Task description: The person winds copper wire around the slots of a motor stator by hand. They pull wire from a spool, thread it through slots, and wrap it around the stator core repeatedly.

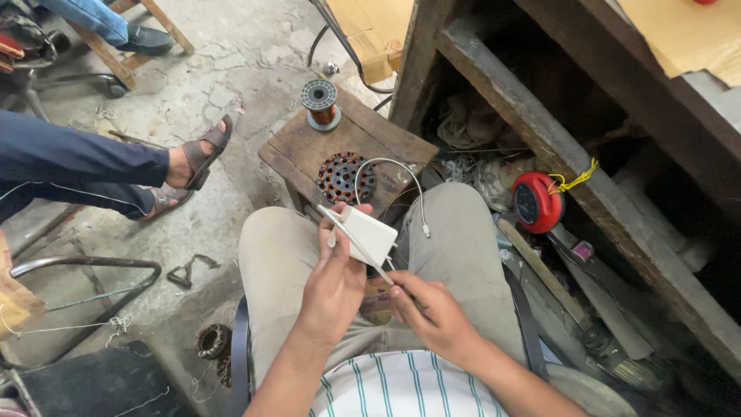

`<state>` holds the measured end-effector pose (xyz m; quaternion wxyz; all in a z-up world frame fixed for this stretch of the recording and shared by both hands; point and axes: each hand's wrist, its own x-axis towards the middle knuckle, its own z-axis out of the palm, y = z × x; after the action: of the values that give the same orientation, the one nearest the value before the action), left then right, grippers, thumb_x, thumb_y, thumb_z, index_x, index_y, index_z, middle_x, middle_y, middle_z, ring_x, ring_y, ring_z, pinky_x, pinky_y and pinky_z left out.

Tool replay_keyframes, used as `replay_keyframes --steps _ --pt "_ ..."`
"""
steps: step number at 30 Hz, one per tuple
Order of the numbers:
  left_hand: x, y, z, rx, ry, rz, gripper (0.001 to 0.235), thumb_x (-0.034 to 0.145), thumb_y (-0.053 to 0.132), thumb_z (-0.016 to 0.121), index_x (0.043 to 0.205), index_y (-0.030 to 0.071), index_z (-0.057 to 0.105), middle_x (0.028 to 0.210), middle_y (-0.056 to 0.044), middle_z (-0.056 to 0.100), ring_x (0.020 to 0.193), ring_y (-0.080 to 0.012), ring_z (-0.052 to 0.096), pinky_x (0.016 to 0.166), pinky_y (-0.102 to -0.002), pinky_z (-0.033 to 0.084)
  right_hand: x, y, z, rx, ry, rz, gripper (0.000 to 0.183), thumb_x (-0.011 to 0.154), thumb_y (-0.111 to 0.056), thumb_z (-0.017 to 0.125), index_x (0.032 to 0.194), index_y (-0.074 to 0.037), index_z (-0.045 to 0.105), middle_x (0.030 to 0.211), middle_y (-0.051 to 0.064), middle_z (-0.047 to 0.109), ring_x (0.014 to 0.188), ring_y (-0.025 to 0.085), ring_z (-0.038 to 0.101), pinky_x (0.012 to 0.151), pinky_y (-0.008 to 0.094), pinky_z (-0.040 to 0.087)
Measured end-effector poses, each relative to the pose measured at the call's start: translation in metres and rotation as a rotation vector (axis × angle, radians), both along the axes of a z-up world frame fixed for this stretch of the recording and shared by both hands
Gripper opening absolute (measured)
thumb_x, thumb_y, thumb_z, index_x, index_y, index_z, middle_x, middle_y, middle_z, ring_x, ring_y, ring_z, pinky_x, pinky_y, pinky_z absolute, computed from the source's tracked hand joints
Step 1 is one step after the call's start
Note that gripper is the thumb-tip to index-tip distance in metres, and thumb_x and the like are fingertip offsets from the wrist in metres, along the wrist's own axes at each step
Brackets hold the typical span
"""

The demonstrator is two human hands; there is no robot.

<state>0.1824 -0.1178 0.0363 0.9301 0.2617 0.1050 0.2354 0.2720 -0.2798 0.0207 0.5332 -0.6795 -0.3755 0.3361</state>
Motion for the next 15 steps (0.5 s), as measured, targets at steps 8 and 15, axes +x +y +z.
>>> replay_keyframes --steps 8,15 --pt "-0.009 0.001 -0.004 0.293 0.303 -0.005 0.060 0.089 0.004 0.074 0.141 0.009 0.046 0.139 -0.006 0.063 0.125 -0.0140 0.061 0.105 -0.030 0.052 0.009 -0.004 -0.016 -0.003 -0.008 -0.147 0.020 0.107 -0.014 0.052 0.105 0.001 0.066 0.069 0.001 0.058 0.063 0.009 0.053 0.057 0.027 0.046" --pt "-0.018 -0.003 -0.002 0.244 0.289 -0.019 0.069 0.076 0.009 0.087 0.129 0.012 0.043 0.122 -0.004 0.060 0.116 -0.0154 0.061 0.098 -0.033 0.055 0.006 -0.002 -0.018 0.024 -0.352 -0.123 0.021 0.099 -0.014 0.062 0.108 0.003 0.070 0.087 0.013 0.074 0.075 0.016 0.069 0.067 0.030 0.053"
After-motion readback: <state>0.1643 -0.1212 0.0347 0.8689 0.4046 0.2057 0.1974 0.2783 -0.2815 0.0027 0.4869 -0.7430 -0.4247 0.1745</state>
